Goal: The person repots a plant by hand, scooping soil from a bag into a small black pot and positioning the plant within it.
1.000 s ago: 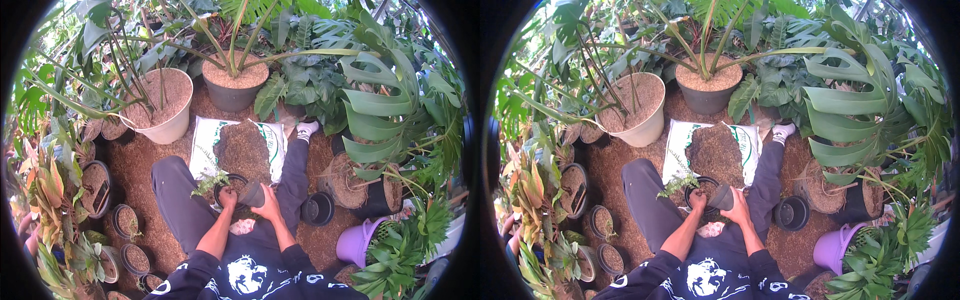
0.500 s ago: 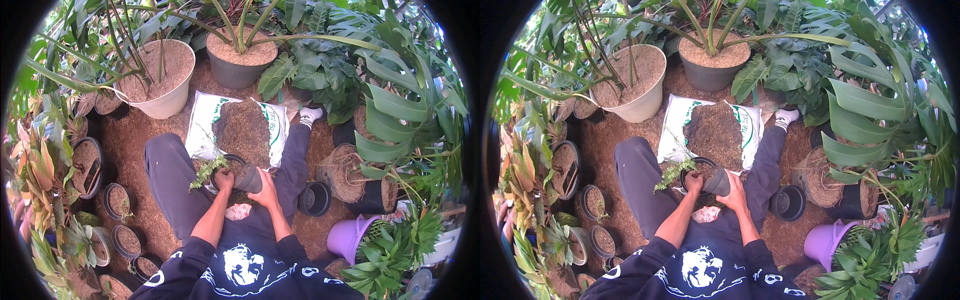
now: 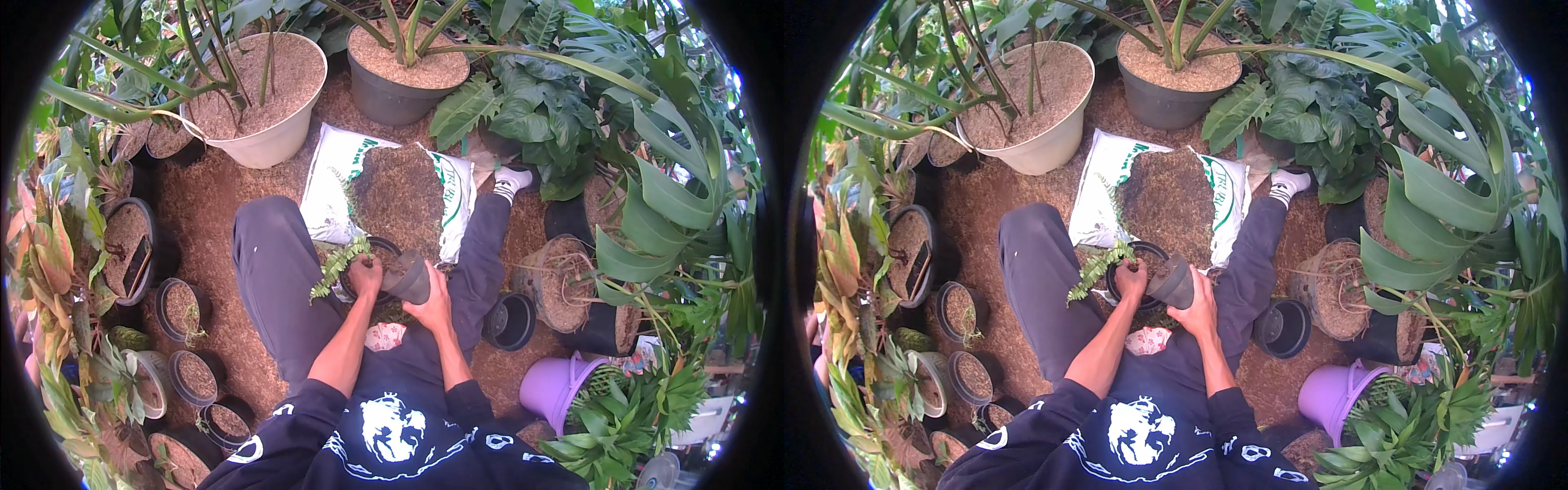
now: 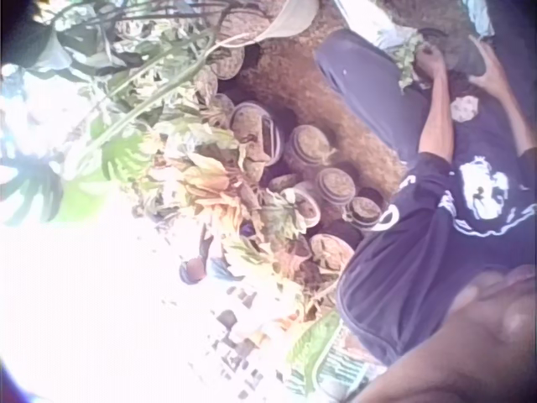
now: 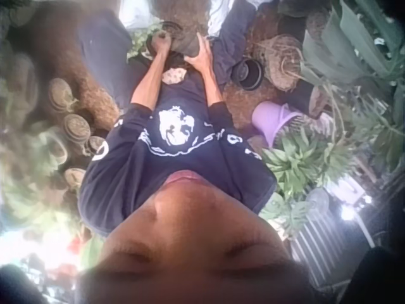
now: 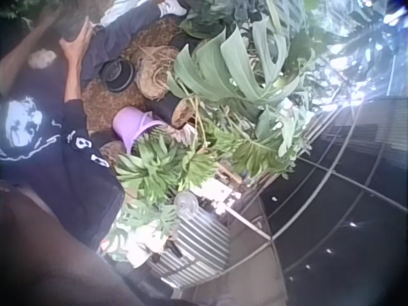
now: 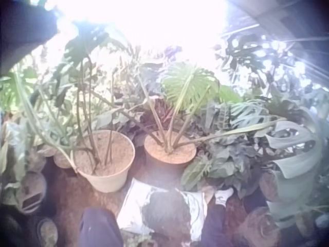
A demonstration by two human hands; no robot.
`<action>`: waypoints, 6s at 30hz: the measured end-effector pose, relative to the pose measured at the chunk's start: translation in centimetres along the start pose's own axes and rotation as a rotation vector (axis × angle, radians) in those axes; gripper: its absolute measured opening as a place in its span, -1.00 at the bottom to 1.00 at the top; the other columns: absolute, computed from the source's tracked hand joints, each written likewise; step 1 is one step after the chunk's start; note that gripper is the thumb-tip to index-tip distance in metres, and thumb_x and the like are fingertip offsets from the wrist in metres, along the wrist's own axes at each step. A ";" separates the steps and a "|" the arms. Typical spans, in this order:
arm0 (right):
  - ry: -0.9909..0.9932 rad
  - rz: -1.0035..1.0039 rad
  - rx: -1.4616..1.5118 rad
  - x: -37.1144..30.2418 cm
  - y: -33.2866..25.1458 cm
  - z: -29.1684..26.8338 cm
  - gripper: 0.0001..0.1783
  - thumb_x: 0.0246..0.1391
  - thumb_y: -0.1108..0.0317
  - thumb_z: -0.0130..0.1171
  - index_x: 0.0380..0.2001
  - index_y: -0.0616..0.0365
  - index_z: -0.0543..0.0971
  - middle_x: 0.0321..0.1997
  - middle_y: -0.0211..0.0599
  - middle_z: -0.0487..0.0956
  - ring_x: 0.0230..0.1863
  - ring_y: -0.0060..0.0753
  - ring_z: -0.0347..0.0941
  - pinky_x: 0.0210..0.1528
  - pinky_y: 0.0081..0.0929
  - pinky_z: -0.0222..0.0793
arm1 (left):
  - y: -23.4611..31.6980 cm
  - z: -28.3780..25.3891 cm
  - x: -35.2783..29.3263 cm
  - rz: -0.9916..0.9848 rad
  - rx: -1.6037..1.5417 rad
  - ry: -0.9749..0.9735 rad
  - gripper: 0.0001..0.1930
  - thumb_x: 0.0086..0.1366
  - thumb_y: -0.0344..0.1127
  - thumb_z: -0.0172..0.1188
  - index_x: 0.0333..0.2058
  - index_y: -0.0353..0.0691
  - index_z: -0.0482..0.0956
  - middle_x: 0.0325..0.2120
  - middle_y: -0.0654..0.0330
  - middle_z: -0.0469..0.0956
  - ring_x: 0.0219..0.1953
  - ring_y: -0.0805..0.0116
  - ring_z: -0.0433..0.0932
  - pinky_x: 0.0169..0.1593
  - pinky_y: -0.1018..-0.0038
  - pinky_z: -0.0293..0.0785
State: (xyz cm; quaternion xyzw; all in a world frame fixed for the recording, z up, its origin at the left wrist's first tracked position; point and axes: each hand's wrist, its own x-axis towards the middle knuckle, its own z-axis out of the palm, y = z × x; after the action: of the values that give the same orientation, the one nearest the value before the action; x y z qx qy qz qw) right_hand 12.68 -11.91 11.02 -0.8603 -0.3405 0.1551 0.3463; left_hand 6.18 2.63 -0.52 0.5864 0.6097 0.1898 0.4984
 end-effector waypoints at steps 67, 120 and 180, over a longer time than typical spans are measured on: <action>0.077 -0.034 0.286 4.2 3.1 5.3 -0.78 0.06 0.48 0.29 -0.18 0.23 0.62 -0.16 -0.23 0.58 -0.25 -0.41 0.61 -0.32 -0.49 0.54 | -1.9 0.3 2.2 0.102 0.121 -0.317 -0.77 0.32 -0.09 0.21 -0.13 0.05 0.70 -0.21 0.17 0.70 -0.07 0.16 0.63 0.15 0.06 0.17; -0.060 0.036 0.449 4.4 6.6 7.1 -0.70 0.01 0.37 0.42 -0.19 0.28 0.65 -0.22 -0.24 0.65 -0.26 -0.45 0.61 -0.18 -0.48 0.54 | -0.8 -0.5 1.3 0.153 0.076 -0.522 -0.66 0.24 0.07 0.33 -0.31 -0.09 0.76 -0.39 0.29 0.71 -0.29 0.46 0.60 0.07 0.25 0.34; -0.037 0.042 0.417 4.3 6.4 6.9 -0.76 0.06 0.41 0.35 -0.21 0.30 0.64 -0.24 -0.28 0.65 -0.24 -0.48 0.62 -0.19 -0.51 0.51 | -1.7 0.2 1.2 0.189 0.117 -0.479 -0.63 0.25 0.11 0.29 -0.33 -0.08 0.75 -0.47 0.28 0.69 -0.37 0.48 0.58 -0.01 0.32 0.37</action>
State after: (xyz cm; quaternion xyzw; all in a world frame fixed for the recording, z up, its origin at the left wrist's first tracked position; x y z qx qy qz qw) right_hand 15.43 -8.93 1.47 -0.7740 -0.2894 0.2451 0.5071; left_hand 5.71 3.24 -2.44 0.6968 0.4268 0.0555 0.5737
